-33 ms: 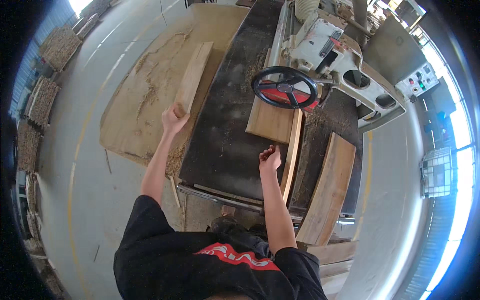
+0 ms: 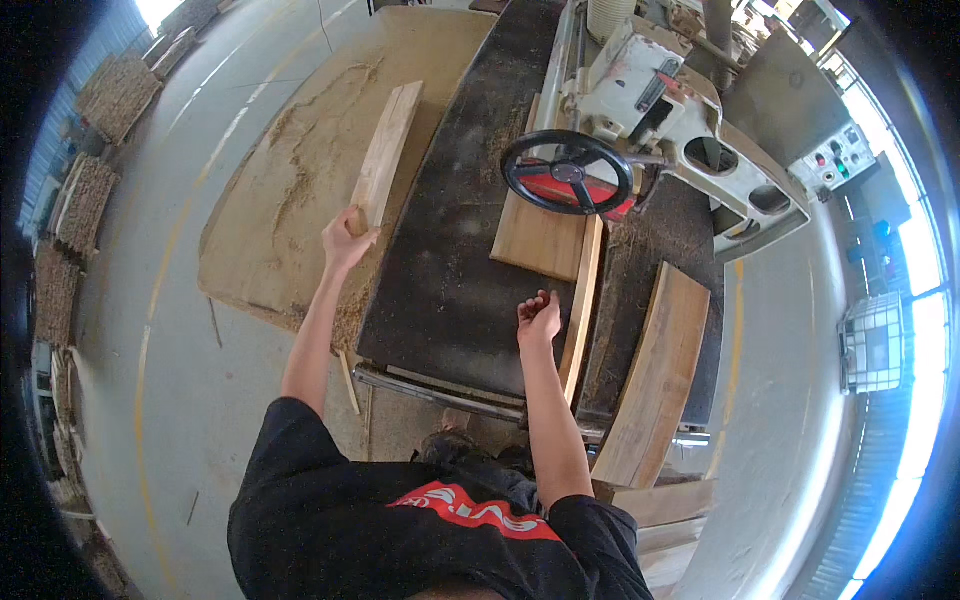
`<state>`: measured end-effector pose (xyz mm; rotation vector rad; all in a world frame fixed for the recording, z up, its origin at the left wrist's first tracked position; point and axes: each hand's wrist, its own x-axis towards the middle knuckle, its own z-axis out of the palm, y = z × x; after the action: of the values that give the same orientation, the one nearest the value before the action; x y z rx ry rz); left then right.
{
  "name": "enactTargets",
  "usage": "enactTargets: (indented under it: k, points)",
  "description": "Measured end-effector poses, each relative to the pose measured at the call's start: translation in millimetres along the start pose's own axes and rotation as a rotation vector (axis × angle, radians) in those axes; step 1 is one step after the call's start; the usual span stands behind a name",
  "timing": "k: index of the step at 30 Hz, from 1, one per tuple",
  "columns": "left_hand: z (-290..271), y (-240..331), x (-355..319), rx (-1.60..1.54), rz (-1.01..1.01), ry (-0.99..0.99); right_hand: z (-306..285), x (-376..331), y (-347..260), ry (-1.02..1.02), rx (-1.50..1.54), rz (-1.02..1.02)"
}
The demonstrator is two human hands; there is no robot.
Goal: Feeding wood boards into a thickness planer machine and stacking the processed planks.
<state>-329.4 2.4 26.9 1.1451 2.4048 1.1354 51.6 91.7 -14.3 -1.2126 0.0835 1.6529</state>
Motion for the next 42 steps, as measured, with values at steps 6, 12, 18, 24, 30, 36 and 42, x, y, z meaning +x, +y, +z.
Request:
enactTargets:
  k: [6, 12, 18, 24, 30, 36, 42]
  points:
    - [-16, 12, -100, -1.738, -0.377, -0.669, -32, -16, 18, -0.209, -0.162, -0.264]
    - [-11, 16, -205, -2.077, -0.484, -0.586, -52, -46, 23, -0.355, -0.531, -0.393]
    - [2, 25, -291, -2.218, -0.394, -0.585, -78, -75, 32, -0.471, -0.686, -0.394]
    - [13, 21, -355, -2.046, -0.414, -0.550, -115, -109, 39, -0.558, -0.872, -0.396]
    - [19, 11, -397, -1.874, -0.747, -0.580, -137, -149, 31, -0.592, -1.146, -0.334]
    - [26, 16, -420, -2.009, -0.604, -0.916, -134, -182, -23, -0.589, -1.218, -0.816]
    - [25, 18, -425, -1.743, -0.737, -0.828, -140, -171, -74, -0.238, -1.302, -1.355]
